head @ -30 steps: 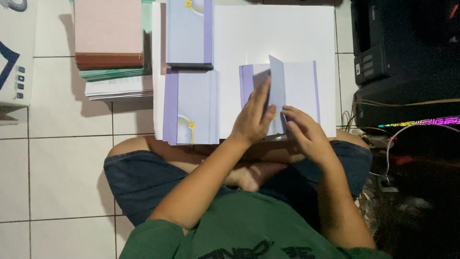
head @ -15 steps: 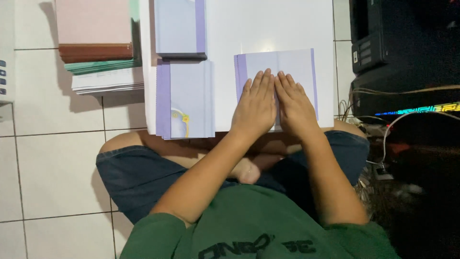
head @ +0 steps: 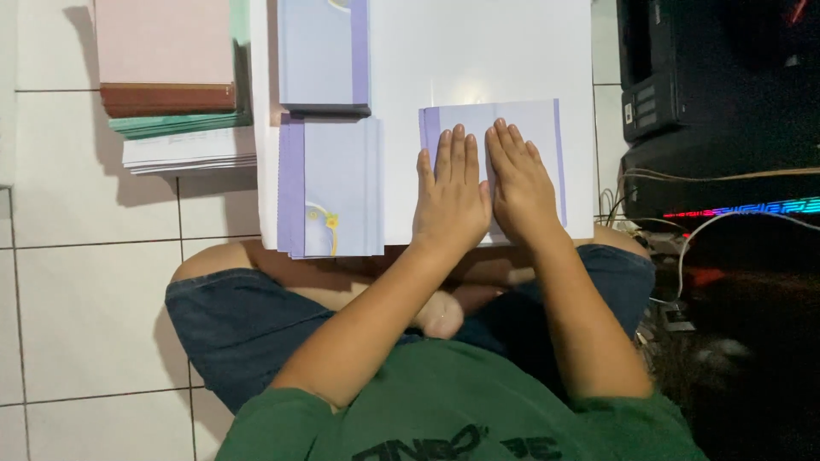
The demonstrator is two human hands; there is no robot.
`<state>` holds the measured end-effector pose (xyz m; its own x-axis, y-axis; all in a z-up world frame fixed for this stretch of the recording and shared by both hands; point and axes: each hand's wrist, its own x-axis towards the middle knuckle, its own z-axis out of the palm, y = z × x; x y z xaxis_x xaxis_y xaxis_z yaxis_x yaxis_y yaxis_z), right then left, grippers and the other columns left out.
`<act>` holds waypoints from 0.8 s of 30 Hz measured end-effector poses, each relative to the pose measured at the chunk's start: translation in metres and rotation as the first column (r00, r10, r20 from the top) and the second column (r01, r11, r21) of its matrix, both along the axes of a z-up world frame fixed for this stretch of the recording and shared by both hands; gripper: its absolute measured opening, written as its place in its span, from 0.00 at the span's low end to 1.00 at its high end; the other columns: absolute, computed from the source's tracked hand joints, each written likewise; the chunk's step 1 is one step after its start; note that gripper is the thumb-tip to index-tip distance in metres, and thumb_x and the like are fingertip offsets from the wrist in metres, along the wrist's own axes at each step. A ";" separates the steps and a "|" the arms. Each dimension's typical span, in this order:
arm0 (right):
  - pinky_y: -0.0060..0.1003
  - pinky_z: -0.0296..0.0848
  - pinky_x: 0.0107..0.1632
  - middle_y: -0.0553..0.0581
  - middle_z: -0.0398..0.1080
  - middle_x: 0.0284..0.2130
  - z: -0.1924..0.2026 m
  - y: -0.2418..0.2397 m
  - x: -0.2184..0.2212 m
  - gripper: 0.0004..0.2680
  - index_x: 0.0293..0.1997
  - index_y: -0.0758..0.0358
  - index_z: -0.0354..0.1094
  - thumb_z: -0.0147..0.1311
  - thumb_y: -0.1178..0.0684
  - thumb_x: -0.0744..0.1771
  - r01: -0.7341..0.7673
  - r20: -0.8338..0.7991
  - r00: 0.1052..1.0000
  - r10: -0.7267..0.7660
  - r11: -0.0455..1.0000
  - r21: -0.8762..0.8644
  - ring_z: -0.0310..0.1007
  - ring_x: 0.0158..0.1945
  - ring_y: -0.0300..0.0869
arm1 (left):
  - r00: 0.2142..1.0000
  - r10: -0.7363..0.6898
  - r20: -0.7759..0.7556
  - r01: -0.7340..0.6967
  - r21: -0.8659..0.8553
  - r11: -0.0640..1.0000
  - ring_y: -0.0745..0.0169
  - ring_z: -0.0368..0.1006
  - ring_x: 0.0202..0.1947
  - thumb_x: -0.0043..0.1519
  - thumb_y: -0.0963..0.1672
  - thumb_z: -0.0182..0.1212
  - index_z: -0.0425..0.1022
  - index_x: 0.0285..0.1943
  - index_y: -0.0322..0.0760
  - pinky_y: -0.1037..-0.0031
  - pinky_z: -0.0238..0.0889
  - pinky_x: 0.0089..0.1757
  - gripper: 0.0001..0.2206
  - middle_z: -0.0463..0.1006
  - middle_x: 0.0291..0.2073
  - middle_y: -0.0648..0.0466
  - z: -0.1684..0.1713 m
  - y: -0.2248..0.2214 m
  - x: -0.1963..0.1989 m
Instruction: The person is folding, aligning, and stacking various types of paper and envelopes into organized piles.
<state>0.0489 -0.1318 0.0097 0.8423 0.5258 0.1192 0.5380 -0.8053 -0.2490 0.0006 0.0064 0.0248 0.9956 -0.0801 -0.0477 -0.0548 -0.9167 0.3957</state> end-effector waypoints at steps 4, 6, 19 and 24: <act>0.48 0.43 0.74 0.62 0.50 0.75 -0.003 0.011 0.024 0.22 0.78 0.61 0.50 0.37 0.63 0.70 -0.006 -0.006 1.000 0.007 0.999 0.035 0.45 0.77 0.51 | 1.000 0.017 0.011 -0.017 0.021 1.000 0.38 0.34 0.78 0.71 0.47 0.35 0.43 0.79 0.24 0.42 0.24 0.69 0.29 0.42 0.77 0.32 0.005 0.001 -0.002; 0.48 0.44 0.74 0.62 0.50 0.75 -0.003 0.011 0.025 0.24 0.78 0.62 0.49 0.39 0.65 0.68 -0.007 0.009 1.000 0.006 0.999 0.039 0.45 0.77 0.52 | 0.999 0.028 -0.026 -0.028 -0.004 1.000 0.38 0.32 0.79 0.70 0.47 0.34 0.43 0.79 0.26 0.41 0.24 0.68 0.29 0.40 0.78 0.33 0.005 0.002 0.000; 0.47 0.43 0.74 0.60 0.53 0.74 0.006 0.003 0.011 0.23 0.76 0.60 0.53 0.38 0.65 0.68 -0.006 -0.021 1.000 0.007 0.999 0.043 0.48 0.77 0.51 | 0.999 0.033 0.002 -0.033 0.029 0.999 0.38 0.34 0.78 0.70 0.46 0.33 0.43 0.79 0.25 0.42 0.25 0.68 0.28 0.41 0.78 0.34 0.001 0.000 -0.004; 0.48 0.46 0.73 0.63 0.54 0.73 0.006 0.004 0.018 0.22 0.76 0.63 0.55 0.38 0.65 0.69 -0.049 0.042 0.998 0.047 0.998 0.049 0.50 0.76 0.53 | 0.999 0.044 0.005 -0.044 -0.013 0.999 0.40 0.34 0.79 0.70 0.46 0.32 0.44 0.79 0.25 0.41 0.26 0.69 0.28 0.41 0.78 0.34 0.000 -0.001 -0.004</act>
